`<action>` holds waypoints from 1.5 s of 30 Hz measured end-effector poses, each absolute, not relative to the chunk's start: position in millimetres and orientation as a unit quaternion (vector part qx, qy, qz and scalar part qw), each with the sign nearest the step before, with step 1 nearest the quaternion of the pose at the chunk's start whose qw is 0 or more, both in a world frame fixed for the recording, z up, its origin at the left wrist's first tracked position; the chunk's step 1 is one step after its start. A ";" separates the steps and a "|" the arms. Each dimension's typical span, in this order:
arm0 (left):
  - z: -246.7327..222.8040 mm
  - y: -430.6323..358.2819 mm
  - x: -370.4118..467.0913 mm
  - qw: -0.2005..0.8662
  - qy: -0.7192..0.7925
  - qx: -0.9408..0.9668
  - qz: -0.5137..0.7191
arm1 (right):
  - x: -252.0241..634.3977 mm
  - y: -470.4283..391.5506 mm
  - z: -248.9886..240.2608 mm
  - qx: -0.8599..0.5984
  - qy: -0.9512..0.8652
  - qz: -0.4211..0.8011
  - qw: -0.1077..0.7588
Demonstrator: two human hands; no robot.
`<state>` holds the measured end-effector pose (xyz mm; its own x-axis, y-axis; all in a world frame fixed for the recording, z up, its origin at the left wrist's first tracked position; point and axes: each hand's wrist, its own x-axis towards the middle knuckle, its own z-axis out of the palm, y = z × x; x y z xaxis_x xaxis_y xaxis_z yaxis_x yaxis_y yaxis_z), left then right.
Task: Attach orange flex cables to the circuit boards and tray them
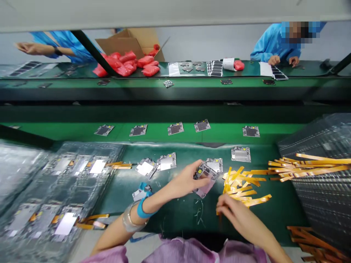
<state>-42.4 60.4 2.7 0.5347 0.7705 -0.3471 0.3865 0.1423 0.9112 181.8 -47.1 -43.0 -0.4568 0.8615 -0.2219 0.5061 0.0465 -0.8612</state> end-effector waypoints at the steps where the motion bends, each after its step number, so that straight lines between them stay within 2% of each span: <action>1: 5.1 56.4 -37.1 0.601 0.460 0.634 0.159 | 187.0 -45.4 -36.0 -0.526 -0.641 0.502 0.246; 3: 10.1 47.9 -25.7 0.586 0.464 0.646 0.152 | 193.4 -41.7 -25.7 -0.586 -0.563 0.471 0.343; 5: 15.1 39.8 -14.6 0.591 0.457 0.650 0.138 | 194.3 -37.6 -20.8 -0.611 -0.552 0.422 0.379; 8: 21.3 31.1 -2.0 0.601 0.445 0.653 0.115 | 191.2 -32.8 -19.9 -0.624 -0.573 0.378 0.372; 15: 30.7 23.3 7.4 0.500 0.469 0.724 0.076 | 193.0 -33.7 -23.8 -0.658 -0.547 0.338 0.391; 19: 29.5 22.5 9.1 0.516 0.467 0.714 0.081 | 190.7 -38.5 -25.9 -0.651 -0.560 0.339 0.384; 22: 23.7 30.5 8.3 0.576 0.453 0.670 0.120 | 193.0 -45.1 -24.2 -0.623 -0.560 0.376 0.397; 26: 20.8 50.7 5.1 0.614 0.426 0.645 0.161 | 210.1 -49.2 -15.1 -0.581 -0.472 0.504 0.431; 30: 28.7 63.6 -0.1 0.657 0.386 0.637 0.114 | 220.8 -39.1 -2.6 -0.546 -0.450 0.606 0.364; 35: 40.1 64.6 -9.3 0.654 0.352 0.669 0.025 | 207.6 -27.8 11.3 -0.562 -0.431 0.629 0.321; 45: 49.5 62.2 -15.1 0.615 0.343 0.710 -0.022 | 192.9 -29.9 12.6 -0.571 -0.378 0.670 0.287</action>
